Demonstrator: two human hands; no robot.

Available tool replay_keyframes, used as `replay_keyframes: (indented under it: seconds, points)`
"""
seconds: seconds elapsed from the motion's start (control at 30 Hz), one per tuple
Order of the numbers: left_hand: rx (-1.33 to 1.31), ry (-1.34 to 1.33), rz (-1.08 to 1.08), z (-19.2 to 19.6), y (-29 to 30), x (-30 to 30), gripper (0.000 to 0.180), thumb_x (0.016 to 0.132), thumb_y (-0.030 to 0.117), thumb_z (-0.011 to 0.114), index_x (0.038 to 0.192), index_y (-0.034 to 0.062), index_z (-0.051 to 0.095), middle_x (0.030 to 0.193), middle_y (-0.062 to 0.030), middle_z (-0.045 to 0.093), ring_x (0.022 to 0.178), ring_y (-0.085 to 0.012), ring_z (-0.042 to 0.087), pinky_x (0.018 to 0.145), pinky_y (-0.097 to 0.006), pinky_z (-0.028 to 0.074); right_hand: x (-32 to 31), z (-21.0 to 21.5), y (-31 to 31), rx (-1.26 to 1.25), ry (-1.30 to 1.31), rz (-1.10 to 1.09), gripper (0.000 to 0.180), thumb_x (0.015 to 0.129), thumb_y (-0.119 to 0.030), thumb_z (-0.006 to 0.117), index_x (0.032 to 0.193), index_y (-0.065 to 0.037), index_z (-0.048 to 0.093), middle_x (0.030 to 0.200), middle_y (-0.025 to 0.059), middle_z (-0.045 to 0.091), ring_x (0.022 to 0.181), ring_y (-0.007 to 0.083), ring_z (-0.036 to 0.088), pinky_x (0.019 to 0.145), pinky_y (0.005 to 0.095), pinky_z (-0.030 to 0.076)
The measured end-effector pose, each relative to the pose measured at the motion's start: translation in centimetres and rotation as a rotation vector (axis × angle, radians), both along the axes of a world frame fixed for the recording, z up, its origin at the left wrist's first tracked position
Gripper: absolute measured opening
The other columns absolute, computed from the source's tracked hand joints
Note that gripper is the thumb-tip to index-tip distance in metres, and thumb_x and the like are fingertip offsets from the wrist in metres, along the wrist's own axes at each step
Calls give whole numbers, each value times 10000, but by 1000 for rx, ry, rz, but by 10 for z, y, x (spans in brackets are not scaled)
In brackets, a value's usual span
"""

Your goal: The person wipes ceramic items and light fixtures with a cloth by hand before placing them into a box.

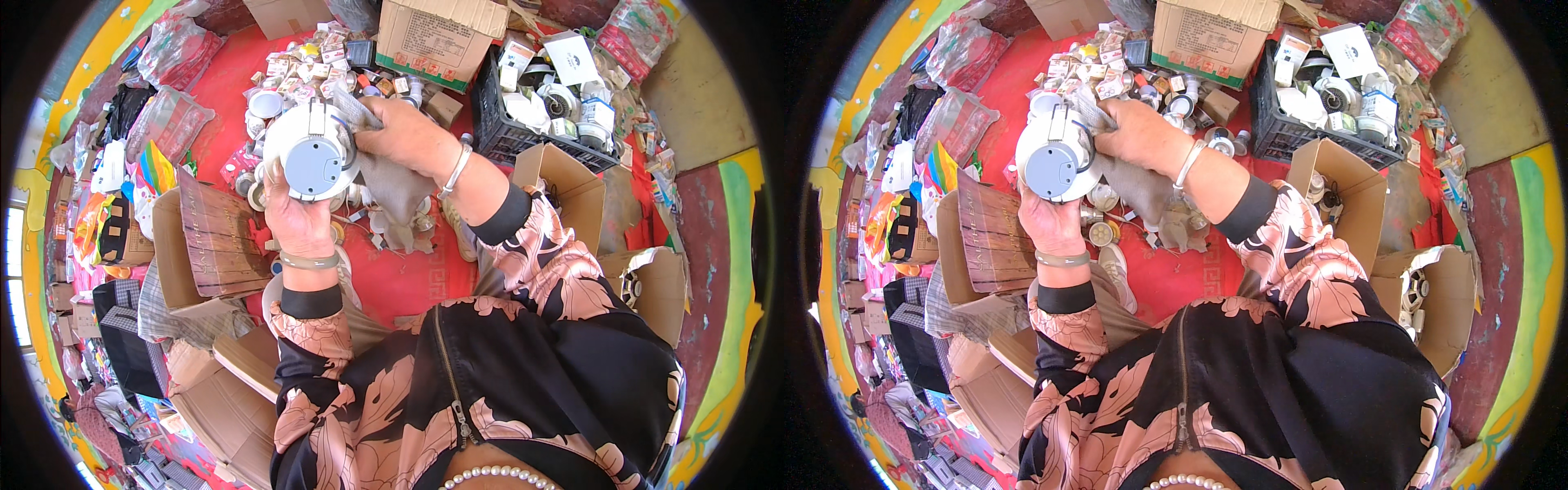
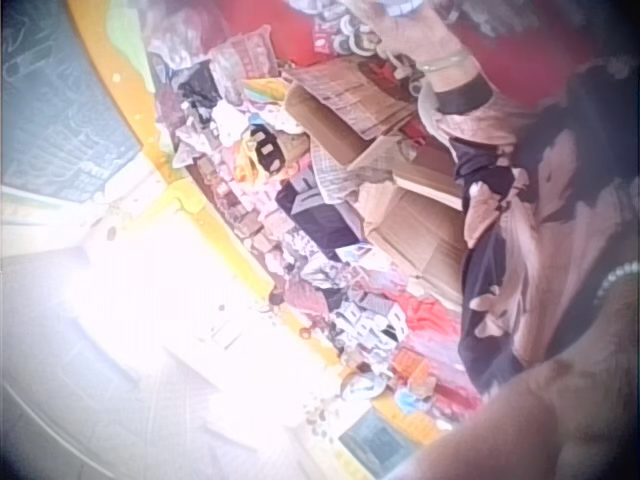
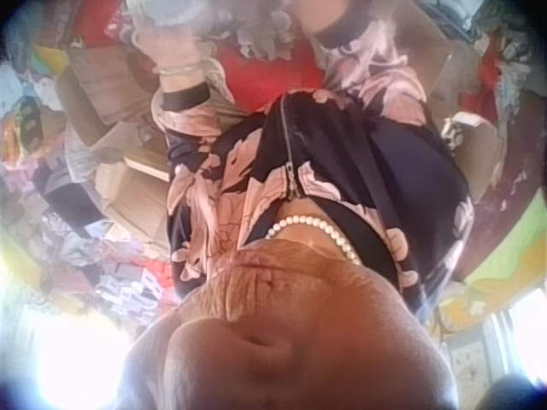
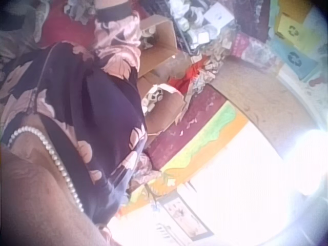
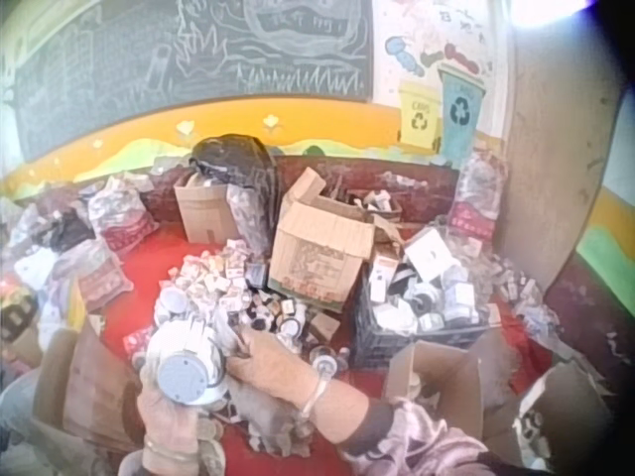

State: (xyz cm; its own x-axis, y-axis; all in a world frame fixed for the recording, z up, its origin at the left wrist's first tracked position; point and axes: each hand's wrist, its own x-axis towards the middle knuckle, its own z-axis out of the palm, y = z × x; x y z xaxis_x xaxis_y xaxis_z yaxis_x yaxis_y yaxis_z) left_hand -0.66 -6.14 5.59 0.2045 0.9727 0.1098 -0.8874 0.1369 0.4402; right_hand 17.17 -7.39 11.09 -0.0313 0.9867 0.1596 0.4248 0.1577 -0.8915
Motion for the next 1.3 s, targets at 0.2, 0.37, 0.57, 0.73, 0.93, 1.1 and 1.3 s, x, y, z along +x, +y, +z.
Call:
replay_keyframes:
  seconds: [0.2,0.37,0.57,0.73,0.93,1.1,1.3]
  points:
    - [-68,-102,50,-11,13,-13,380,852,113,458,1211,-8,442,1182,-158,519,1104,-296,504,920,-502,422,23,10,2,8,-244,276,368,663,-211,602,952,17,585,814,223,605,750,349,588,679,369,458]
    - [-59,-190,48,4,19,-25,408,861,175,487,1226,0,441,1241,-140,496,1133,-288,489,949,-469,406,53,18,-1,101,-275,50,323,716,-206,617,991,-41,586,766,73,583,746,135,558,682,270,429]
    - [-65,-90,22,-3,10,-12,424,848,208,512,1212,-2,450,1220,-144,507,1123,-304,491,938,-504,409,18,45,-17,235,261,-170,257,718,-106,673,943,-5,599,806,4,596,741,60,544,618,218,461]
    - [-31,-34,13,-5,4,3,380,878,192,449,1209,5,440,1187,-143,518,1089,-292,510,918,-472,425,-22,21,-16,601,-161,-241,197,710,-67,635,884,-2,571,756,131,561,705,264,572,618,320,465]
    - [10,20,96,-7,4,8,374,891,173,445,1229,18,409,1177,-139,517,1066,-279,527,910,-431,439,-22,5,-8,605,-282,-95,80,714,-40,580,785,-7,570,752,145,556,725,342,548,602,386,449]
    - [-102,84,133,-14,14,-1,380,876,182,470,1225,37,428,1171,-123,526,1057,-275,535,900,-427,451,-17,5,-16,506,-382,92,141,687,-21,599,827,-10,613,763,124,570,728,312,562,611,358,459]
    - [-81,-20,-72,-11,6,4,364,892,204,457,1219,44,434,1167,-110,531,1052,-258,541,888,-419,463,-17,13,-12,659,-75,-181,167,681,-2,623,848,0,616,770,119,575,715,274,559,653,323,462]
